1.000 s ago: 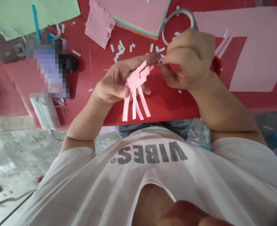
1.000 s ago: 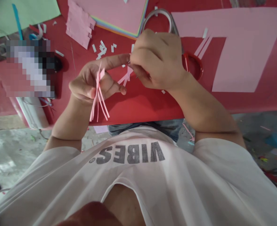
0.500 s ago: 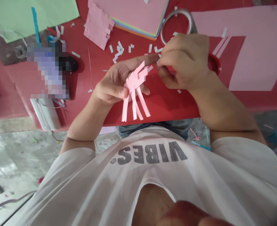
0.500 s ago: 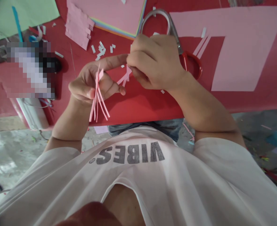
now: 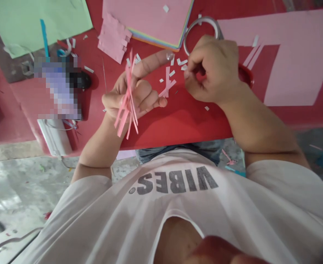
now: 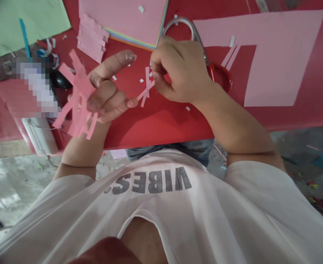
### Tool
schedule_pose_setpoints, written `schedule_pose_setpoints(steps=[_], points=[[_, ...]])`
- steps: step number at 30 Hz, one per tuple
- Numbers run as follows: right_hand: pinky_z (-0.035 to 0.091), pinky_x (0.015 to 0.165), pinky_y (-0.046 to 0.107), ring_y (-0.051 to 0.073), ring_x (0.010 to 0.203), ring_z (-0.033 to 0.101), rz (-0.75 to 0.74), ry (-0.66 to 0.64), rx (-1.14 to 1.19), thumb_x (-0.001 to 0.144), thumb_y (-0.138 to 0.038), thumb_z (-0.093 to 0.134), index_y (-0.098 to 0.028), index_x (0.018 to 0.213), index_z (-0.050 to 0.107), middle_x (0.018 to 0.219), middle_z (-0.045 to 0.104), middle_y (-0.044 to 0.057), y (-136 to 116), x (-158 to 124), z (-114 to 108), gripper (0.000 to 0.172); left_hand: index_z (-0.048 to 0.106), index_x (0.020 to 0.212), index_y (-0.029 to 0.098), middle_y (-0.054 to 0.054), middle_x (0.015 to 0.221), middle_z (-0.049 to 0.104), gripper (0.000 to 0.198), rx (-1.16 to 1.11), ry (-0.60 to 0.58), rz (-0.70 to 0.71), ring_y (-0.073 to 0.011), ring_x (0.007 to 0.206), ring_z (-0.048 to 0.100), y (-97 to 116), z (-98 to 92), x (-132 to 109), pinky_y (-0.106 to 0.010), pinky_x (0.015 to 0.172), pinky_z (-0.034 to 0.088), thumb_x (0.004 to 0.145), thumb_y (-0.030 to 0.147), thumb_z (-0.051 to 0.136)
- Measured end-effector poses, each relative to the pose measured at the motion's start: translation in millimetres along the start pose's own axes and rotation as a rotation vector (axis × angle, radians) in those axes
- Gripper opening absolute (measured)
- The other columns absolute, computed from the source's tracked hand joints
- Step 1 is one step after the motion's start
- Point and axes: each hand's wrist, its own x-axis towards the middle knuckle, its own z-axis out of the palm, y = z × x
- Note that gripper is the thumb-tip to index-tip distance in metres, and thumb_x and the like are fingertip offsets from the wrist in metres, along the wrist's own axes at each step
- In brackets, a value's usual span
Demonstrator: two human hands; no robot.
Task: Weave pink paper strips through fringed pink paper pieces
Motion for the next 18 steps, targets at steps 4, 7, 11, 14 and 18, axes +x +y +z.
schedule_pose_setpoints(steps=[4,7,11,14,18], points=[[0.048,0.073,0.034,0.018,0.082,0.065,0.001,-0.056,0.064,0.088,-0.022,0.067,-0.031,0.094,0.06,0.093,0.069,-0.001,0,5,1,0.013,0.062,0.143,0.02,0.017,0.038,0.022,0.06,-0.031,0.083,-0.037,-0.0104,0.031,0.035,1,-1.9,0,-0.043,0.075,0.068,0.097,0.059,0.062],[0.052,0.08,0.033,0.018,0.094,0.069,0.002,-0.071,0.166,0.091,-0.024,0.066,-0.032,0.098,0.068,0.103,0.073,-0.003,-3,6,7,0.011,0.062,0.144,0.022,0.017,0.039,0.02,0.076,0.02,0.001,0.008,-0.0098,0.032,0.032,-3,-4.8,0,-0.042,0.075,0.067,0.082,0.064,0.077],[0.052,0.075,0.032,0.016,0.077,0.067,0.155,0.007,0.344,0.092,-0.025,0.07,-0.032,0.104,0.073,0.091,0.075,-0.003,-19,4,13,0.014,0.053,0.154,0.023,0.017,0.04,0.018,0.098,0.12,-0.101,0.046,-0.0121,0.036,0.035,-13,-14.5,2,-0.045,0.081,0.064,0.071,0.066,0.082],[0.054,0.06,0.029,0.017,0.074,0.071,0.338,0.136,0.705,0.098,-0.03,0.072,-0.03,0.116,0.074,0.088,0.074,-0.002,-33,7,18,0.018,0.039,0.162,0.019,0.016,0.043,0.016,0.112,0.182,-0.046,0.011,-0.017,0.043,0.046,-18,-20.6,2,-0.049,0.083,0.061,0.072,0.076,0.073],[0.051,0.045,0.026,0.016,0.067,0.075,0.429,0.264,0.949,0.097,-0.023,0.076,-0.025,0.105,0.08,0.079,0.075,-0.002,-44,13,19,0.009,0.046,0.157,0.018,0.015,0.043,0.024,0.112,0.158,-0.053,0.019,-0.0152,0.043,0.043,-20,-19.8,1,-0.046,0.081,0.061,0.065,0.073,0.078]])
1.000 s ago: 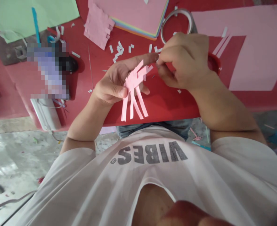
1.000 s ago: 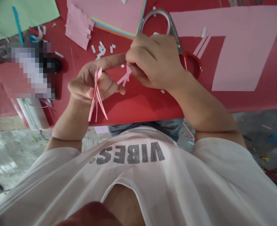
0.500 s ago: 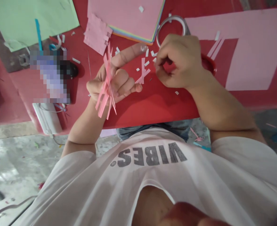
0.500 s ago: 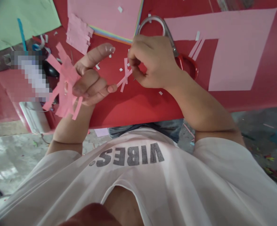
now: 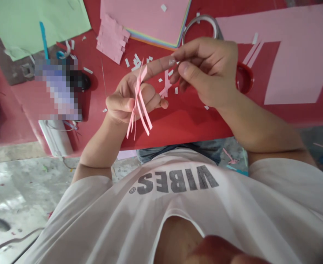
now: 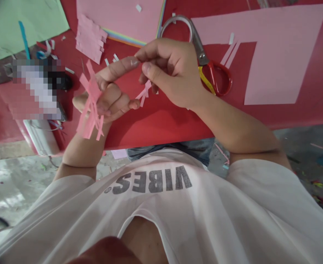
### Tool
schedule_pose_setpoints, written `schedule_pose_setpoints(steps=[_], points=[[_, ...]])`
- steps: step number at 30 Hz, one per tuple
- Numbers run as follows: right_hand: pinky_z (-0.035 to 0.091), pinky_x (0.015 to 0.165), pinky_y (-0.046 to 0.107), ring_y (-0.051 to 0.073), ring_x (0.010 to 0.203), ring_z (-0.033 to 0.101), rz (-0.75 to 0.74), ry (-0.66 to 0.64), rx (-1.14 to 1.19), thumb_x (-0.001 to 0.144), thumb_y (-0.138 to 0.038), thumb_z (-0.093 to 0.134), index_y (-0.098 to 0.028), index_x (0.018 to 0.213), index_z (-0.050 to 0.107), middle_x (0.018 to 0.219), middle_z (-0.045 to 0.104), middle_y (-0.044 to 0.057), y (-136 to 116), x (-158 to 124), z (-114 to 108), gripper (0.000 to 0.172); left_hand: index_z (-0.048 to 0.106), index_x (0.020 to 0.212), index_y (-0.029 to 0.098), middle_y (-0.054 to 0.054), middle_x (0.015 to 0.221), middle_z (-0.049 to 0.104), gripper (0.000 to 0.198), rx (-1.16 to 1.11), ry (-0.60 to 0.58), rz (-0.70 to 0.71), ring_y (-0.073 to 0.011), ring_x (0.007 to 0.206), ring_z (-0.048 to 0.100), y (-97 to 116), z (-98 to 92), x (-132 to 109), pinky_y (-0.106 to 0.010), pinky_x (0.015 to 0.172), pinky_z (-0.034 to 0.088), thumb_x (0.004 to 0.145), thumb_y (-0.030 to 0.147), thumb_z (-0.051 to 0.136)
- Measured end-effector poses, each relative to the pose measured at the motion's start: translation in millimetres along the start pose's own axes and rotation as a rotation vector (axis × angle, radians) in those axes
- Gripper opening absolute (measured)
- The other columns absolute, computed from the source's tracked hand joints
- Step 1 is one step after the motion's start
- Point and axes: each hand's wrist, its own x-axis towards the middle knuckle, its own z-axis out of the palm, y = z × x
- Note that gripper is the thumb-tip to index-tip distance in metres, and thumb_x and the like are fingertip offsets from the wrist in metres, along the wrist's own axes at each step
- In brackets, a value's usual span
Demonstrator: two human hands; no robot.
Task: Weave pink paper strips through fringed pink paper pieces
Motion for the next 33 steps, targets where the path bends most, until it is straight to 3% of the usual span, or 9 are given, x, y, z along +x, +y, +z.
schedule_pose_setpoints(steps=[7,14,17,20,23,27,29,30,33], points=[[0.047,0.041,0.024,0.014,0.058,0.07,0.045,0.08,-0.028,0.09,-0.026,0.086,-0.021,0.089,0.08,0.071,0.073,-0.002,-6,0,1,0.008,0.047,0.156,0.016,0.013,0.044,0.026,0.105,0.038,-0.015,0.012,-0.0215,0.056,0.059,3,1.9,-1,-0.051,0.088,0.061,0.073,0.075,0.072],[0.041,0.041,0.025,0.011,0.047,0.059,0.056,0.075,-0.124,0.089,-0.008,0.073,-0.022,0.08,0.073,0.063,0.067,-0.005,-11,1,3,0.017,0.058,0.15,0.023,0.016,0.041,0.022,0.094,-0.004,-0.018,-0.003,-0.0136,0.037,0.041,8,12.3,2,-0.049,0.085,0.065,0.069,0.066,0.082],[0.039,0.04,0.026,0.011,0.045,0.058,0.067,0.079,-0.106,0.084,-0.002,0.067,-0.022,0.076,0.071,0.058,0.065,-0.005,-14,2,5,0.022,0.063,0.145,0.024,0.014,0.045,0.037,0.091,-0.015,-0.057,0.041,-0.0111,0.038,0.044,5,12.3,4,-0.045,0.085,0.067,0.065,0.058,0.089],[0.037,0.039,0.027,0.011,0.041,0.054,0.081,0.118,-0.142,0.082,0.0,0.063,-0.023,0.072,0.068,0.053,0.063,-0.007,-14,2,7,0.025,0.063,0.147,0.025,0.007,0.065,0.061,0.091,0.08,-0.037,0.103,-0.0149,0.058,0.066,3,9.1,0,-0.038,0.079,0.065,0.066,0.055,0.092],[0.033,0.04,0.028,0.01,0.041,0.052,0.064,0.153,-0.173,0.083,0.0,0.064,-0.023,0.072,0.069,0.053,0.061,-0.007,-14,0,8,0.025,0.052,0.157,0.03,0.001,0.088,0.072,0.098,0.199,0.001,0.052,-0.0185,0.074,0.075,2,7.1,-7,-0.03,0.066,0.058,0.07,0.044,0.094],[0.033,0.043,0.03,0.01,0.044,0.054,0.067,0.176,-0.213,0.086,-0.003,0.068,-0.024,0.072,0.069,0.056,0.059,-0.007,-14,-1,8,0.025,0.031,0.168,0.034,-0.001,0.103,0.073,0.126,0.308,-0.006,-0.024,-0.0215,0.081,0.074,-9,1.5,-7,-0.032,0.067,0.056,0.061,0.036,0.099],[0.034,0.042,0.03,0.01,0.044,0.054,0.069,0.165,-0.215,0.086,-0.004,0.068,-0.025,0.073,0.07,0.057,0.06,-0.007,-14,-1,7,0.025,0.028,0.169,0.034,-0.001,0.107,0.073,0.138,0.352,-0.087,0.105,-0.0174,0.071,0.067,-17,-2.7,-3,-0.031,0.062,0.053,0.053,0.041,0.101],[0.035,0.043,0.03,0.011,0.044,0.054,0.073,0.16,-0.222,0.086,-0.005,0.068,-0.025,0.073,0.07,0.058,0.061,-0.007,-14,-2,7,0.024,0.027,0.169,0.029,-0.004,0.115,0.072,0.137,0.378,-0.093,0.161,-0.0155,0.07,0.064,-20,-4.3,-1,-0.033,0.064,0.053,0.054,0.043,0.101],[0.037,0.045,0.031,0.013,0.047,0.058,0.076,0.152,-0.275,0.086,-0.007,0.068,-0.027,0.074,0.072,0.059,0.062,-0.007,-15,-3,5,0.024,0.032,0.168,0.028,-0.012,0.136,0.068,0.123,0.495,-0.047,0.095,-0.0193,0.081,0.064,-19,-5.7,1,-0.038,0.075,0.056,0.064,0.032,0.097]])
